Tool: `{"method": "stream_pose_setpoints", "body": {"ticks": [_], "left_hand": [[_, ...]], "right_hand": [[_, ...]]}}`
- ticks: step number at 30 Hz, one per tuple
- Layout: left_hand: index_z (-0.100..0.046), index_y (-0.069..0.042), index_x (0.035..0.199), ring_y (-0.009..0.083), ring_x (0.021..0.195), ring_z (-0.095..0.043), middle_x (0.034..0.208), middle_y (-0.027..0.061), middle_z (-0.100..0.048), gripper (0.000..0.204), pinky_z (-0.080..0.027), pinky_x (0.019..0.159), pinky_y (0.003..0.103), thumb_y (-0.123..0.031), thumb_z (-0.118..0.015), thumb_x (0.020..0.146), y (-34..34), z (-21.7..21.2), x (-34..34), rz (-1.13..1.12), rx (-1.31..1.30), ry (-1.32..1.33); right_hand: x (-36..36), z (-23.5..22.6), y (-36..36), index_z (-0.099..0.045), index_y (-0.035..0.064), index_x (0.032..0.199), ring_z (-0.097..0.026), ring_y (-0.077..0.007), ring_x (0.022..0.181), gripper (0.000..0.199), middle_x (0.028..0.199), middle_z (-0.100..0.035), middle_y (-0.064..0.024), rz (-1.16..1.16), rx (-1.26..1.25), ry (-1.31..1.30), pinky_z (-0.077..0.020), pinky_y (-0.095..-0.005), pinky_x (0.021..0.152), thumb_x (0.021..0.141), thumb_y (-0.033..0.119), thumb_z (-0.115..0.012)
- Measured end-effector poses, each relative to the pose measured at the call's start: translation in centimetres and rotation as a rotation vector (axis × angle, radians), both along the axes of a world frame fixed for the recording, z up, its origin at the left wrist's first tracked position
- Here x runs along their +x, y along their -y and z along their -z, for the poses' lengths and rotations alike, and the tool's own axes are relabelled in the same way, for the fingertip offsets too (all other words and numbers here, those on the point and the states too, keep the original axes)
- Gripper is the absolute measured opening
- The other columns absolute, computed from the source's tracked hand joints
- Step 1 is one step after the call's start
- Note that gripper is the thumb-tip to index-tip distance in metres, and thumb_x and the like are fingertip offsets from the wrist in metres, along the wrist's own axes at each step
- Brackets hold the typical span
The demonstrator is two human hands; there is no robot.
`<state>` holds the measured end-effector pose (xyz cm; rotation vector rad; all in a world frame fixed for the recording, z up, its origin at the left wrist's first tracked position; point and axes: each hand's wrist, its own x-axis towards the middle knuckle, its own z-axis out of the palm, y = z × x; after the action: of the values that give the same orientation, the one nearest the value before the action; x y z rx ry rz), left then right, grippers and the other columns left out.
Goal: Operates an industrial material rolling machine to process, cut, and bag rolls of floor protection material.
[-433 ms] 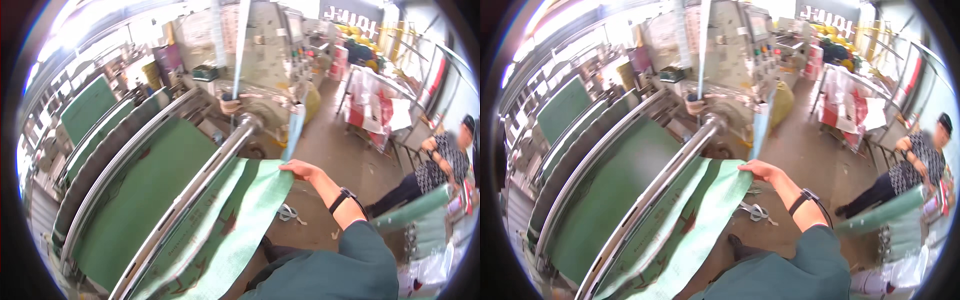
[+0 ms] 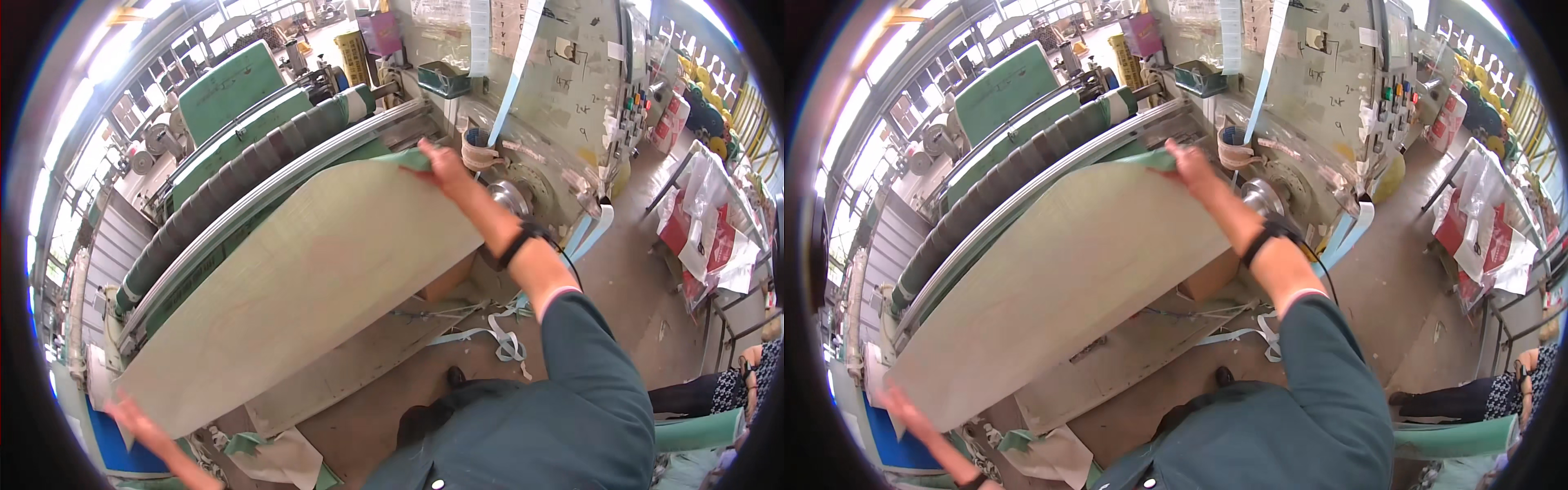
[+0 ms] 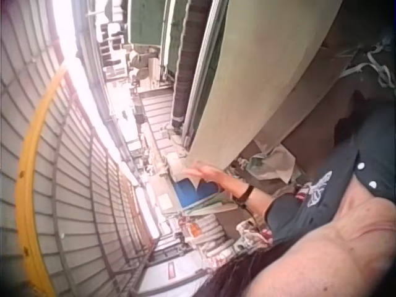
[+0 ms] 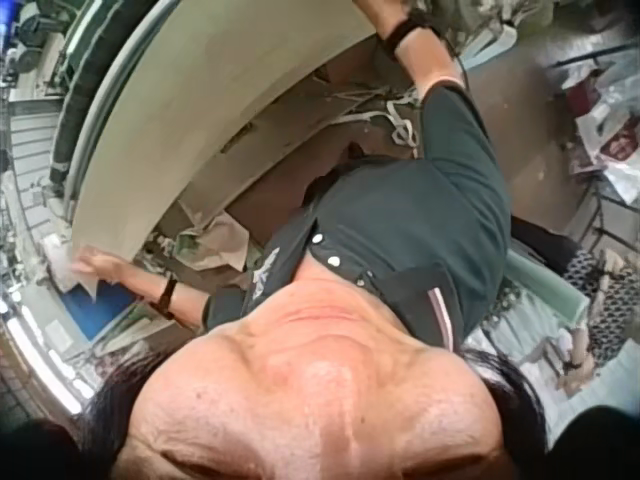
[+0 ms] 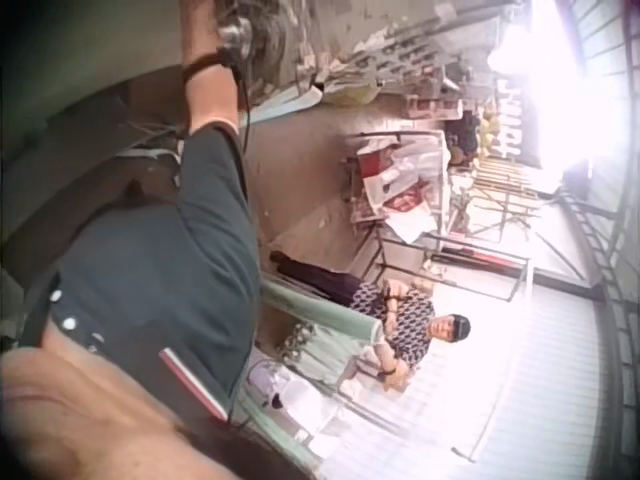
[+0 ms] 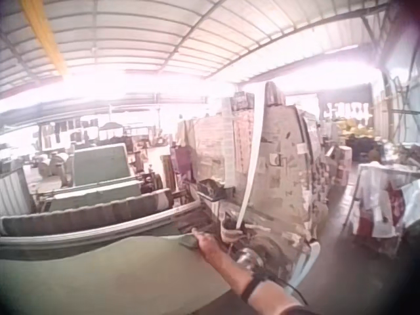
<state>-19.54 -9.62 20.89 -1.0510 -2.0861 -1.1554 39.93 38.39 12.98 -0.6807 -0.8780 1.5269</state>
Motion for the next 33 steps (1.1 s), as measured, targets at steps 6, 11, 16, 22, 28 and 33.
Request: {"method": "stream_pose_setpoints", "body": {"ticks": [6, 11, 16, 22, 28, 33], "left_hand": [[-0.045, -0.001, 0.132, 0.0365, 0.128, -0.042, 0.133, 0.0183, -0.050, 0.085, -0.032, 0.106, 0.047, -0.032, -0.081, 0.061, -13.0, 12.8, 25.4, 0.565, -0.743, -0.289], [-0.051, -0.003, 0.123, 0.0346, 0.102, -0.058, 0.108, 0.0159, -0.062, 0.084, -0.044, 0.090, 0.044, -0.021, -0.085, 0.049, -14.2, 13.1, 22.8, 0.582, -0.604, -0.339], [-0.053, -0.005, 0.123, 0.0364, 0.091, -0.065, 0.099, 0.0223, -0.067, 0.077, -0.053, 0.079, 0.043, -0.029, -0.086, 0.058, -18.9, 10.0, 21.6, 1.135, -1.077, 0.316], [-0.053, -0.003, 0.125, 0.0332, 0.098, -0.065, 0.104, 0.0218, -0.067, 0.073, -0.053, 0.083, 0.043, -0.024, -0.083, 0.062, -20.3, 8.3, 22.3, 1.074, -1.271, 0.247], [-0.063, -0.003, 0.108, 0.0332, 0.085, -0.065, 0.087, 0.0164, -0.067, 0.072, -0.051, 0.075, 0.040, -0.036, -0.082, 0.047, -18.9, 8.8, 20.1, 1.008, -1.102, 0.195], [-0.062, -0.006, 0.109, 0.0336, 0.091, -0.063, 0.092, 0.0173, -0.066, 0.068, -0.049, 0.080, 0.041, -0.037, -0.080, 0.051, -19.6, 9.9, 19.7, 1.036, -1.126, 0.206]], "right_hand": [[-5.4, 9.4, -3.2, -0.063, -0.0043, 0.093, -0.065, -0.0193, 0.075, 0.038, 0.088, -0.065, -0.0103, 0.022, -0.177, 0.467, -0.0570, -0.0390, 0.055, 0.094, 0.032, -0.056], [5.0, -2.1, 5.8, -0.059, 0.0047, 0.111, -0.055, -0.0343, 0.103, 0.040, 0.106, -0.057, -0.0163, 0.857, 0.786, 0.995, -0.0441, -0.0398, 0.090, 0.081, 0.028, -0.071], [22.5, -6.9, 8.9, -0.051, 0.0026, 0.124, -0.055, -0.0290, 0.108, 0.059, 0.112, -0.059, -0.0141, 1.817, 0.587, 1.045, -0.0418, -0.0395, 0.095, 0.078, 0.030, -0.075], [27.7, -6.6, 7.0, -0.056, 0.0039, 0.124, -0.061, -0.0209, 0.097, 0.069, 0.106, -0.063, -0.0109, 1.382, 0.398, 0.984, -0.0490, -0.0339, 0.084, 0.068, 0.034, -0.083], [24.1, -7.8, 7.5, -0.047, -0.0024, 0.132, -0.051, -0.0296, 0.119, 0.068, 0.127, -0.053, -0.0192, 1.320, 0.323, 1.313, -0.0382, -0.0389, 0.101, 0.082, 0.038, -0.071], [-0.7, -5.3, 15.0, -0.056, 0.0049, 0.123, -0.055, -0.0278, 0.107, 0.043, 0.117, -0.059, -0.0108, 0.288, 0.353, 0.432, -0.0402, -0.0389, 0.098, 0.084, 0.019, -0.067]]}}
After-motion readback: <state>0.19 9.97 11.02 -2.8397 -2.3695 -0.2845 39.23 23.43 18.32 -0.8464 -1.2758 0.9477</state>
